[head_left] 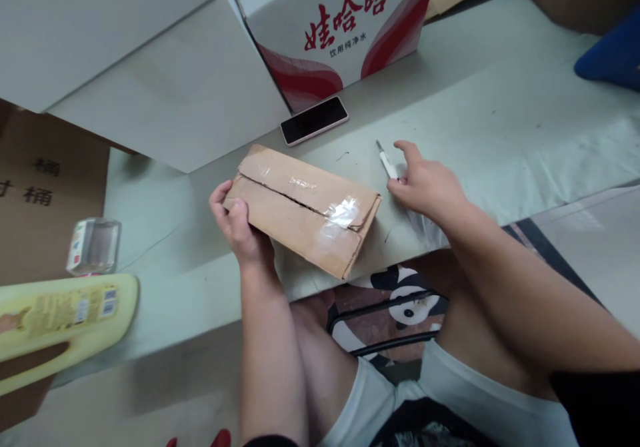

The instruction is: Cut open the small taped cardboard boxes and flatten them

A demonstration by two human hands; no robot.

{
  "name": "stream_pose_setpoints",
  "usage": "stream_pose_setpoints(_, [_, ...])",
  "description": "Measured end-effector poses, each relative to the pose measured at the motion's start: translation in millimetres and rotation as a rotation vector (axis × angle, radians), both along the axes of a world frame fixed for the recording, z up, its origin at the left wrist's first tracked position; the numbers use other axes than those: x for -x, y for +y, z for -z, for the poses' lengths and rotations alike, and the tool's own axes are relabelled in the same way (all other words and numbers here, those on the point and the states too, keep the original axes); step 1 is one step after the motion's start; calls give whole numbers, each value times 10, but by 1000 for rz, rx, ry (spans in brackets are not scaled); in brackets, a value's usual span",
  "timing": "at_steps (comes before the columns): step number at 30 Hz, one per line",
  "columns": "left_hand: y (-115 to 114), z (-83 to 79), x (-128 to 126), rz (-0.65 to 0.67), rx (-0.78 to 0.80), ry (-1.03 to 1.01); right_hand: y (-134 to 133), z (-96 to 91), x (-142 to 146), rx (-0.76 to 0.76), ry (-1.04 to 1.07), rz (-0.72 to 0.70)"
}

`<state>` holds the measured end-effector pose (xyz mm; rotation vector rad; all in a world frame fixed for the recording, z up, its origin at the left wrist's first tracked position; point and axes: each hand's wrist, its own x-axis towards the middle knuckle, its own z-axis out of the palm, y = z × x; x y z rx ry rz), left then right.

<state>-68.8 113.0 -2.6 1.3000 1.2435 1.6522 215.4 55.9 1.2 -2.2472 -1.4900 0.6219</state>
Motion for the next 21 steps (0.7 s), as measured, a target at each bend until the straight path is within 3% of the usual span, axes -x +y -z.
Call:
stream_pose_setpoints(5, [20,-27,-16,-21,-5,-32,-34,-115,81,-379,731,-125])
stream_pose_setpoints(8, [23,-18,-17,-40,10,-7,-77,-232,97,-691,1051,-102])
stream_pose_setpoints(10, [21,-1,-8,-58,25,16,-114,-323,117,-818,1117,-26])
stream_pose_setpoints(14, [9,17,7,-63,26,-7,-257,-545,244,-900,1167,35])
stream_pose_setpoints(17, [-9,5,-2,-51,9,-2,-409,-695,341,-873,1196,-51])
stream_pose_setpoints(21, [-23,-13,-35,-37,-23,15,-563,-768,331,-775,965,-291])
